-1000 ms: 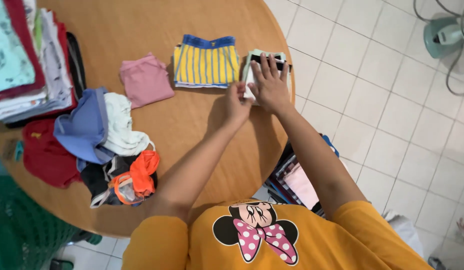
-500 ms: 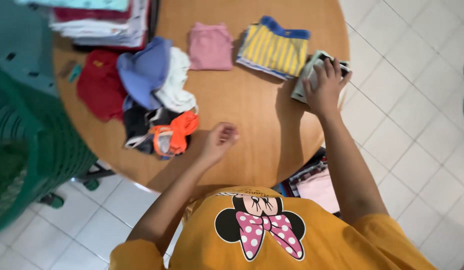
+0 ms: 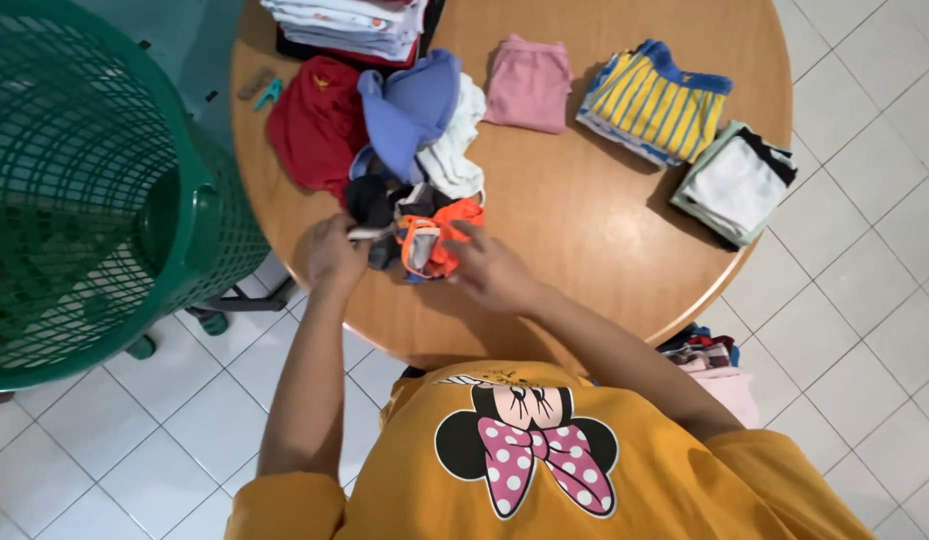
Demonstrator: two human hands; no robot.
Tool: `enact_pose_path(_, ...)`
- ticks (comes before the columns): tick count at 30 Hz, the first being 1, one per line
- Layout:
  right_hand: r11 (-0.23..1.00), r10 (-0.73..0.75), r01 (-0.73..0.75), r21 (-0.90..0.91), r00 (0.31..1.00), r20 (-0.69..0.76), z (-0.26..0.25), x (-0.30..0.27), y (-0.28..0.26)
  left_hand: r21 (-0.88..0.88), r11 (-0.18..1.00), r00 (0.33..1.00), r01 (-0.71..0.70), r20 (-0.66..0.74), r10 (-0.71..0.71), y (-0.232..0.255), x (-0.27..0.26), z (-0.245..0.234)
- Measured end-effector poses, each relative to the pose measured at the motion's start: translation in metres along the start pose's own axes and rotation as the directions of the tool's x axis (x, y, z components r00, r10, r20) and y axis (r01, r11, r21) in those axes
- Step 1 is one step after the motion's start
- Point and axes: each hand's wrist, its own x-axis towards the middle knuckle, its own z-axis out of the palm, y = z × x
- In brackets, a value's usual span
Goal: Folding a pile of children's clothes and underwear on a wooden table.
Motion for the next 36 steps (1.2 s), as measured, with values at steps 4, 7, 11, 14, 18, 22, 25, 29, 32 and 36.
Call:
enact_pose_path(4, 0.986, 0.148, -0.159, 0.057, 0.976, 0.158, 0.024, 0.025, -0.022, -0.148, 0.984, 0.994, 0.096, 0.066, -0.087, 0.015, 0.019, -0.016)
enact_pose_path(7, 0.959, 0.255, -0.207, -0.195, 0.931, 0.263, 0.047, 0.023, -0.009, -0.509, 0.859, 0.988, 0.064, -0.091, -0.127, 0.052, 0.033, -0.067)
enact_pose_path(11, 0.952, 0.300, -0.306, -0.008, 0.929, 0.216, 0.054, 0.017, 0.008, -0.989, 0.123, 0.982, 0.078, 0.056, -0.179, 0.090, 0.045, -0.132)
enact_pose_path(14, 0.883, 0.410, -0.435, 0.175, 0.898, 0.162, 0.039, 0.022, -0.002, -0.984, -0.181, 0.998, 0.007, -0.005, 0.065, 0.105, 0.048, -0.151)
enact_pose_path(18, 0.838, 0.472, -0.432, 0.334, 0.881, -0.045, 0.015, 0.029, -0.022, -0.884, -0.435, 0.896, 0.173, -0.042, 0.441, 0.133, 0.049, -0.141)
enact_pose_path(22, 0.892, 0.363, -0.192, 0.410, 0.845, -0.392, 0.008, 0.015, 0.005, -0.782, -0.454, 0.882, 0.426, 0.248, 0.401, 0.183, 0.040, -0.142)
enact_pose_path(25, 0.493, 0.656, 0.026, 0.870, 0.646, -0.391, -0.023, -0.007, 0.018, -0.687, -0.437, 0.793, 0.580, 0.354, 0.496, 0.197, 0.036, -0.118)
enact_pose_path(29, 0.419, 0.526, 0.153, 0.895, 0.762, -0.376, -0.085, -0.028, -0.006, -0.580, -0.356, 0.658, 0.733, 0.472, 0.586, 0.204, 0.033, -0.070)
enact_pose_path(32, 0.284, 0.524, 0.099, 0.954, 0.817, -0.240, -0.083, -0.059, 0.014, -0.581, -0.303, 0.626, 0.756, 0.502, 0.597, 0.203, 0.037, -0.038)
enact_pose_path(36, 0.443, 0.622, 0.048, 0.895, 0.702, -0.346, -0.099, -0.061, 0.000, -0.791, -0.062, 0.718, 0.609, 0.516, 0.467, 0.191, 0.042, -0.018)
